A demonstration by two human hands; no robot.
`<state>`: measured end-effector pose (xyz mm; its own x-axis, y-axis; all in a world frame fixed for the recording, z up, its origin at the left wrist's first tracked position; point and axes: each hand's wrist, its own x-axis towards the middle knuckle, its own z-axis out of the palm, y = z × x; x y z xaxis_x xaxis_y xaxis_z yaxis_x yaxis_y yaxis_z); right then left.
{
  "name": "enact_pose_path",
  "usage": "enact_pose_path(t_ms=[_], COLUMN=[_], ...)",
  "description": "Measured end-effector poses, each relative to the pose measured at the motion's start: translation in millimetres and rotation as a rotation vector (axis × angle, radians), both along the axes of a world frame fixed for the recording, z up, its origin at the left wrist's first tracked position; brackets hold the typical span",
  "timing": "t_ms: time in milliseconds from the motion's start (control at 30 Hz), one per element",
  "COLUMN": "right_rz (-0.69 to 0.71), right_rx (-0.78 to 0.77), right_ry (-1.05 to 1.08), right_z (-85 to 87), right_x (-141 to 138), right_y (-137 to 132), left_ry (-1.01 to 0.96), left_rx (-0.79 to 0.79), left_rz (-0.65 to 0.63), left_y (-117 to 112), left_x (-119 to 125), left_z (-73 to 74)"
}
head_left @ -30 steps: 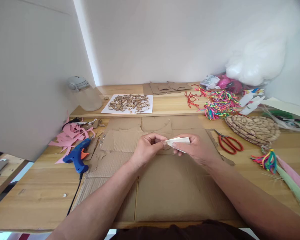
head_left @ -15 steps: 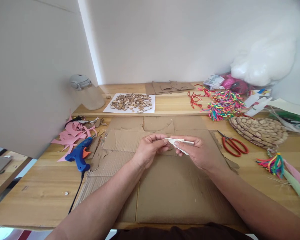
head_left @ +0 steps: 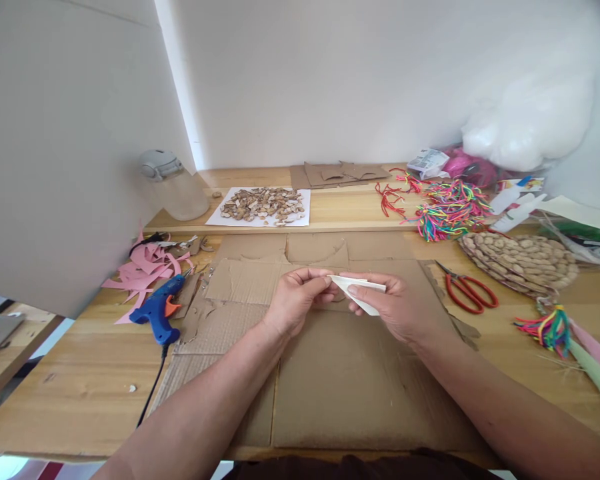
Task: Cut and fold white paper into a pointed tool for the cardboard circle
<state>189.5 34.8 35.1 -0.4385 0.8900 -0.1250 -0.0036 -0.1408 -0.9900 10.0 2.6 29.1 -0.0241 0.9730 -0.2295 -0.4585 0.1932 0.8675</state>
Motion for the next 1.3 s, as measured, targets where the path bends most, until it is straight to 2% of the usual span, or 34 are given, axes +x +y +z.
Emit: enact_pose_path(t_ms=[300, 567, 767, 933, 1300], right_rz=[0.003, -0.015, -0.044, -0.014, 0.058], right_rx=[0.044, 0.225, 0.228, 0.259, 0.449], right_ry=[-0.034, -0.107, -0.064, -0.062, -0.107], right_z=[4.8, 2.0, -2.1, -2.5, -9.1], right_x=[0.9, 2.3, 2.0, 2.2, 11.3], right_y=[-1.1, -5.2, -5.1, -5.4, -2.6], left_ry=[-0.056, -0.056, -0.068, -0.055, -0.072], left_rx=[-0.043, -0.033, -0.042, -0.053, -0.059], left_rz=[-0.071, 0.01, -0.122, -0.116, -0.142], left_y=[2.8, 1.6, 1.8, 1.1, 0.6], left_x=[-2.6, 1.3, -2.3, -2.6, -2.7], left_z=[-3.4, -1.9, -2.5, -1.2, 1.3])
